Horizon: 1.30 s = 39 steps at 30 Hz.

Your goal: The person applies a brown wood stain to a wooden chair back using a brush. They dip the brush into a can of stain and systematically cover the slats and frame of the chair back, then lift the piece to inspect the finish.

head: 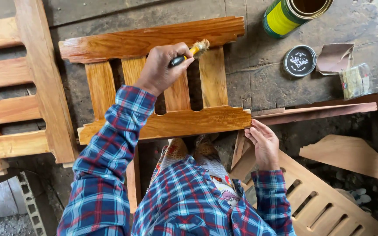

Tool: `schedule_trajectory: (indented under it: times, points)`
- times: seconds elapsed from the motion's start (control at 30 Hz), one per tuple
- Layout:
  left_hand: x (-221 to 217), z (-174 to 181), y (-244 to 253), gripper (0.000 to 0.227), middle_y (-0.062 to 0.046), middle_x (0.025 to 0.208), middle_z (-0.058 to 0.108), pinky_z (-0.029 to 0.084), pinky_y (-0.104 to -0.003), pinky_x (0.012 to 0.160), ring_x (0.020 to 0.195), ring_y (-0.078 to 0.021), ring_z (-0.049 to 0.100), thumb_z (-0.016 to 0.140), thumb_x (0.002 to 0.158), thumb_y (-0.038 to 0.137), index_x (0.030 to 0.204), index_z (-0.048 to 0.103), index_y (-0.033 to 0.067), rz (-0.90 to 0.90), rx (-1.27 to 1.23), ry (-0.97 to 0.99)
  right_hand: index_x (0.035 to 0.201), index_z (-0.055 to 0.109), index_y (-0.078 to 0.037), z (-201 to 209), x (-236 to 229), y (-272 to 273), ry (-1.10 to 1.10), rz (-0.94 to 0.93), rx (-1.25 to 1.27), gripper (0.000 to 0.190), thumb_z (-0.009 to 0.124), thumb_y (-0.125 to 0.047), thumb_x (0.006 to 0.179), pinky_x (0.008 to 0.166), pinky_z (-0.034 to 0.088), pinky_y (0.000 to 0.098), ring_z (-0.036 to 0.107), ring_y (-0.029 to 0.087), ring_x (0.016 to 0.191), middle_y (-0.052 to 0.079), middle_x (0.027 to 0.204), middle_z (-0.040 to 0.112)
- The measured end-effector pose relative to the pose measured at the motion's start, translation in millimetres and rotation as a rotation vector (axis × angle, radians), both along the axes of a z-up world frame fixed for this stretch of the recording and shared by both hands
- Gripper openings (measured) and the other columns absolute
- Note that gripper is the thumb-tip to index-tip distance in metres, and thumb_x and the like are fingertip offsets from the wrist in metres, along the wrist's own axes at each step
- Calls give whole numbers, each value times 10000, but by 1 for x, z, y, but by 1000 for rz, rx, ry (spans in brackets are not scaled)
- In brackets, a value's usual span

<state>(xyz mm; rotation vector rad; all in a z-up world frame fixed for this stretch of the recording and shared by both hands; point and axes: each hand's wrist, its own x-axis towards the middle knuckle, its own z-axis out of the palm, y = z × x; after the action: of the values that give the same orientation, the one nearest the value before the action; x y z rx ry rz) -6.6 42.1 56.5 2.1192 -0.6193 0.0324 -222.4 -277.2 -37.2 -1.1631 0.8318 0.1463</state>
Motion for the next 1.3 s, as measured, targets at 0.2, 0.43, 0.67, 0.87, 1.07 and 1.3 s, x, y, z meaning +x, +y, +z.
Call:
schedule_trajectory:
  times: [0.2, 0.43, 0.67, 0.87, 1.07, 1.3]
  points:
    - [-63, 27, -17, 98, -41, 772, 739, 564, -345, 756, 800, -243, 741, 742, 872, 85, 882, 657, 133, -133, -97, 186, 1182, 677, 1, -38, -10, -9, -138, -9, 1, 294, 711, 41, 893, 844, 655, 362, 767, 283, 906, 147, 1042, 742]
    - [-74, 26, -11, 78, -40, 783, 747, 559, -337, 773, 793, -232, 748, 739, 873, 102, 883, 672, 139, -222, -92, 412, 1063, 630, -10, -46, -24, -10, -109, -21, -9, 195, 711, 53, 897, 839, 656, 372, 769, 284, 877, 166, 1033, 735]
    - [6, -20, -16, 110, -32, 743, 698, 546, -335, 757, 769, -218, 712, 771, 887, 169, 938, 674, 172, -139, -78, 82, 984, 609, -60, -38, -24, -4, -107, -30, -50, 183, 727, 41, 888, 825, 653, 336, 772, 260, 870, 130, 1021, 742]
    - [-18, 19, -52, 114, -76, 720, 711, 585, -359, 711, 702, -262, 721, 703, 931, 220, 895, 612, 161, -195, 143, 3, 951, 585, -73, -41, -24, -4, -141, 2, -89, 178, 727, 21, 902, 825, 650, 337, 771, 277, 874, 133, 1029, 741]
    - [-34, 18, -84, 130, -142, 804, 761, 607, -456, 760, 793, -358, 752, 750, 856, 204, 889, 674, 104, -470, 70, 261, 916, 559, -89, -48, -35, -3, -127, -21, -62, 211, 736, 25, 894, 812, 656, 328, 772, 263, 837, 131, 1005, 747]
    - [41, 3, -93, 73, -73, 831, 732, 609, -283, 618, 692, -177, 706, 726, 899, 61, 912, 686, 122, -264, 322, -18, 841, 600, -106, -15, -47, 16, -148, -62, 40, 201, 713, 55, 882, 856, 630, 341, 731, 224, 851, 126, 927, 713]
